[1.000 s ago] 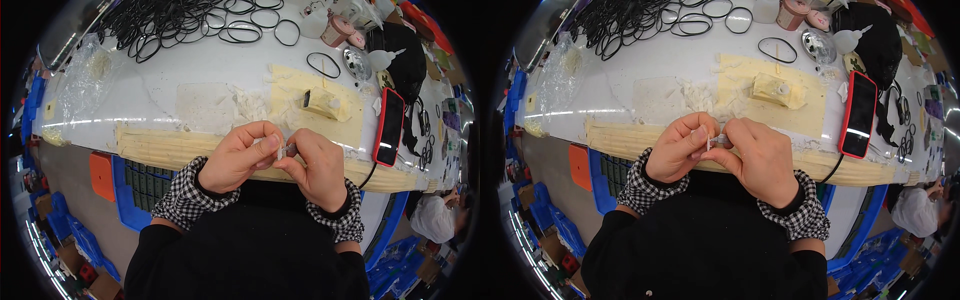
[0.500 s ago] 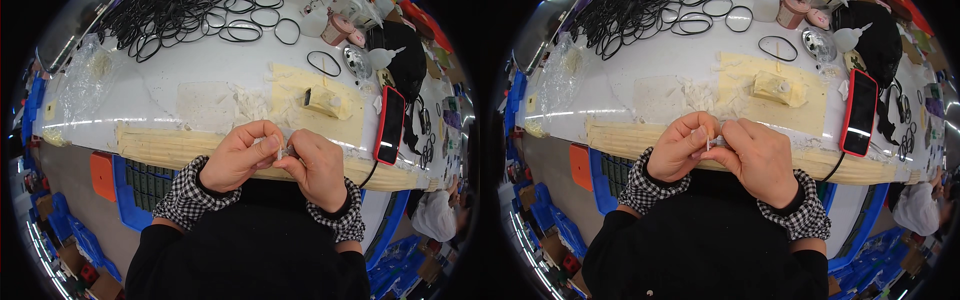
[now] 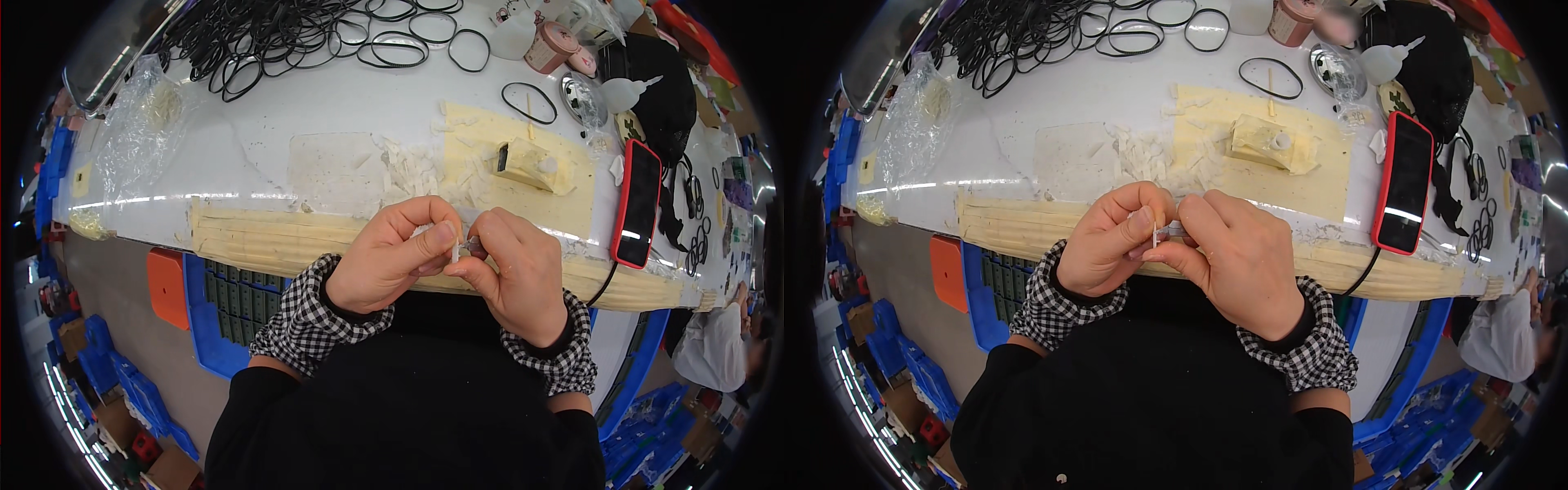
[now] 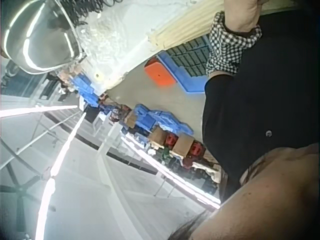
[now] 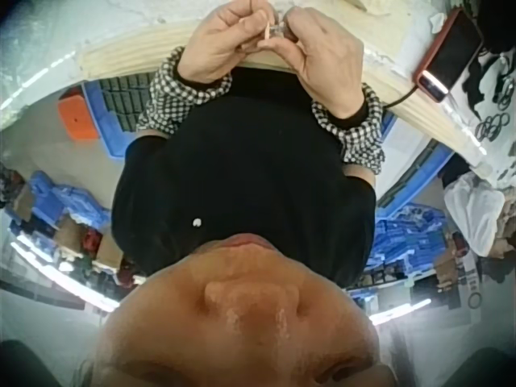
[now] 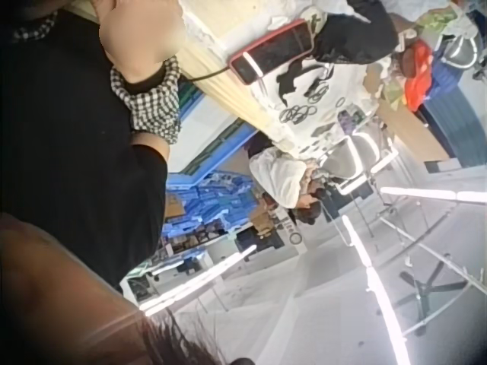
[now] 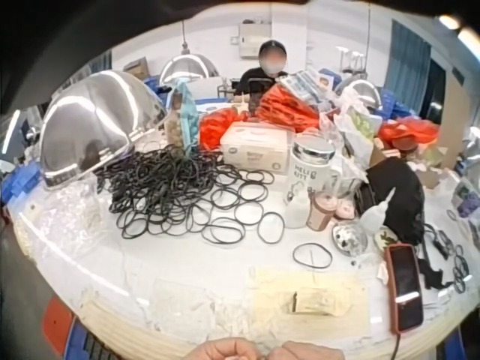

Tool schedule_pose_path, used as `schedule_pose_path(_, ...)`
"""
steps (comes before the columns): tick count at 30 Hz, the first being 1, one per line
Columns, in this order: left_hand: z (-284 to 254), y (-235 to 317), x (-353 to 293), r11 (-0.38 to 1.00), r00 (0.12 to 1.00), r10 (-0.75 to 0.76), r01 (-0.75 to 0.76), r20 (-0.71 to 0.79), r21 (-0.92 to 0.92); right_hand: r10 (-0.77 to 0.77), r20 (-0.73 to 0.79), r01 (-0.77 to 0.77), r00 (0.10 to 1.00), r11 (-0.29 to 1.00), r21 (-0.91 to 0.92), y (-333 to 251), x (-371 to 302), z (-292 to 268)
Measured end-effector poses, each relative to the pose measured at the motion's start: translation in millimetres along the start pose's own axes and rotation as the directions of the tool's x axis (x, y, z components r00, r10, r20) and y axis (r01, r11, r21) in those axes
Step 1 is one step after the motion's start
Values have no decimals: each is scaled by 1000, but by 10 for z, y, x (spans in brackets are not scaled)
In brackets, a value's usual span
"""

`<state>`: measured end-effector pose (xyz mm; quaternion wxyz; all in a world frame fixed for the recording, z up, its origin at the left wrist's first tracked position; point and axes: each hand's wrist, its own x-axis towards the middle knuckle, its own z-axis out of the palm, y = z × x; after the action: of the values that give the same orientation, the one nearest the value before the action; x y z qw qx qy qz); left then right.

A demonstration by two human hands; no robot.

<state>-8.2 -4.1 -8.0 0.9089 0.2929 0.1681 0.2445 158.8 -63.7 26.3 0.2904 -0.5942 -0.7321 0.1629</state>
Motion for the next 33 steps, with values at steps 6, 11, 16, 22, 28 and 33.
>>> schedule_pose_path(6,-19,-6,7,1000,1000,20,-20,14,-1,-4,10,4,1000,1000,12,3,-3,4)
schedule_pose_path(11,-27,-36,10,999,999,39,-39,3,-8,-2,-15,2,1000,1000,5,-7,6,18)
schedule_pose_path(16,-46,-58,14,998,998,53,-52,20,-35,-12,-13,12,1000,1000,4,4,1,23)
schedule_pose_path(22,-23,-76,21,995,996,80,-79,25,-59,-18,-6,18,1000,1000,12,-29,15,-3)
schedule_pose_path(28,-49,-88,22,994,995,92,-90,37,-63,-23,4,23,1000,1000,6,-19,7,4)
schedule_pose_path(33,-86,-145,27,994,995,95,-92,33,-61,6,4,-6,1000,999,51,-21,2,8)
